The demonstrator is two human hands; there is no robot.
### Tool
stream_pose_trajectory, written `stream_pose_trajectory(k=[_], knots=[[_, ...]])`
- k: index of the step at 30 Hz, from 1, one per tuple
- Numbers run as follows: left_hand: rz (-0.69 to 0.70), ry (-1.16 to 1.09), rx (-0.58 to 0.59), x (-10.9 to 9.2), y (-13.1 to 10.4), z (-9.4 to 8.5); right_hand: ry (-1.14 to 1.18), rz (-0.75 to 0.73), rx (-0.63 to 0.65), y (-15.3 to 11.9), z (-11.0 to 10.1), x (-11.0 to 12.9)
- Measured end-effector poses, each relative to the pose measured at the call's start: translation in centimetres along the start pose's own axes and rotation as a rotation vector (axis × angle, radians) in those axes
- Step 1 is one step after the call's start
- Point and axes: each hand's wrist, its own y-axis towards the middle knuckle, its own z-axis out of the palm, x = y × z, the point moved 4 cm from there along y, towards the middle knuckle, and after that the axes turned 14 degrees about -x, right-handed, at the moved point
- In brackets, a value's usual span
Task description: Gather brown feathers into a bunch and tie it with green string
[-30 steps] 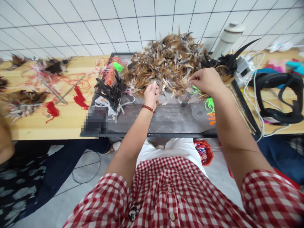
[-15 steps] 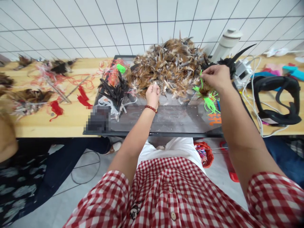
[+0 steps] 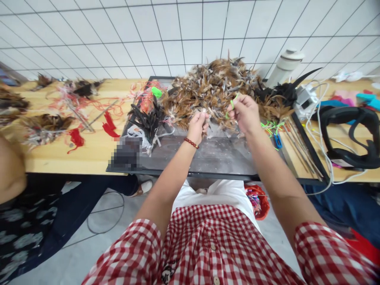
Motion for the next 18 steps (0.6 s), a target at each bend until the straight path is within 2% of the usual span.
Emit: stream_pose_trajectory(k=[3,7,9,11,14,18], knots=[[-0.065,0.070,0.127,0.8,-0.4,0.4,0.002,-0.019,0.007,-1.8,2.1,-2.5],[-0.104,0.179,0.193,2.0,-0.5,0.4,-0.128,-0.143,-0.021,-2.5,2.1,-4.3],[-0.096,0.191,0.190,2.1,-0.5,0.5,-0.141,-0.093,0.005,-2.6,1.9,-4.8],[-0.086,0.191,0.120,1.8,-0.4,0.4,-0.039,0.037,0.011,-2.7,1.8,-5.1],[-0.054,0.173,-0.051,1.1,-0.1,0.0,0.199,0.216,-0.043,-2.6,1.7,-5.0],[0.050,0.136,-0.228,0.5,1.0,-1.0,0.321,0.288,-0.164,-2.0,0.6,-4.2]])
